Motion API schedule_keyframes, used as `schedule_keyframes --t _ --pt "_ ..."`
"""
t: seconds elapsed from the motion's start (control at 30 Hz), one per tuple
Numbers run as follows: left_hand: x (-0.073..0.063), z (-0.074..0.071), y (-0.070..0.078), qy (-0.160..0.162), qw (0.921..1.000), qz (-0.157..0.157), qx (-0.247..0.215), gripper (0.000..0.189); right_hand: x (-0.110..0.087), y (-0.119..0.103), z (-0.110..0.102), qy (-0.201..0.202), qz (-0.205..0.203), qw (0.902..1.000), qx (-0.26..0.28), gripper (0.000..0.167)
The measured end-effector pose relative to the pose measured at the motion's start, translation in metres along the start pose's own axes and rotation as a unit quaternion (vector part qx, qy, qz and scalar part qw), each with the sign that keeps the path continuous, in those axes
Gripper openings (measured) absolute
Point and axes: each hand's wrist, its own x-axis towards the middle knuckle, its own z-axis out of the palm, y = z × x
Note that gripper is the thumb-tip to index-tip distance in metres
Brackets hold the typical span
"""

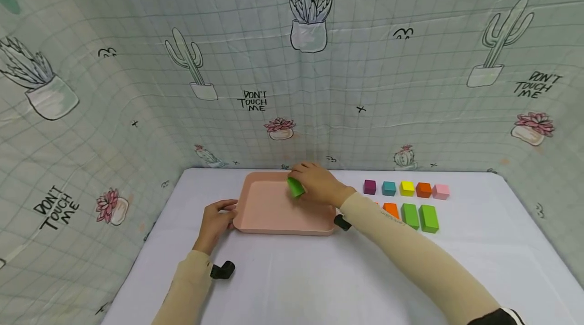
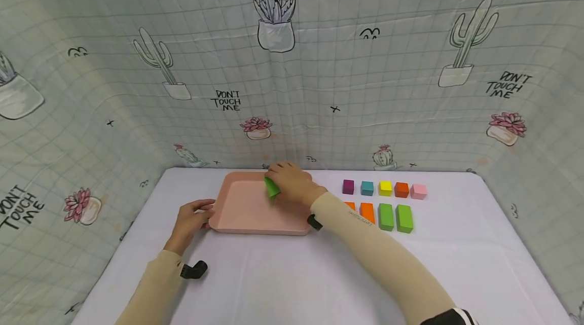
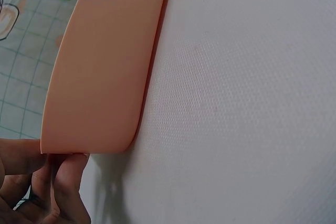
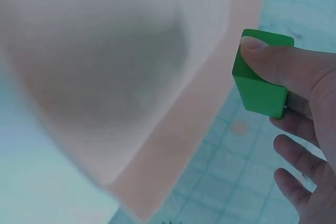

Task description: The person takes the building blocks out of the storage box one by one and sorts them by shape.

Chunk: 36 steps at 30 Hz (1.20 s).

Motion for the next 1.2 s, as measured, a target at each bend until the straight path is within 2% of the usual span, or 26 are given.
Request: schedule_keyframes --t 0.1,0.27,0.53,0.87,1.2 --pt "0.0 0.001 -0.003 0.0 1.0 0.006 0.003 0.033 -0.014 0.006 -0.005 0.028 0.012 0.9995 0.0 0.06" --pt "0.003 0.001 -0.007 0.006 0.9999 0.007 0.006 0.034 -0.036 0.018 -0.012 0.046 0.043 0.998 0.008 0.063" --pt "0.001 0.0 -0.004 0.0 0.9999 0.01 -0.003 0.034 -0.078 0.033 -0.021 0.094 0.063 0.9935 0.015 0.067" --pt "0.002 0.003 -0.002 0.001 1.0 0.009 0.004 0.035 -0.134 0.055 -0.03 0.108 0.136 0.9848 0.012 0.067" --pt "0.003 0.004 -0.003 0.001 1.0 0.003 0.004 0.035 -0.189 0.076 -0.032 0.155 0.159 0.9749 0.014 0.069"
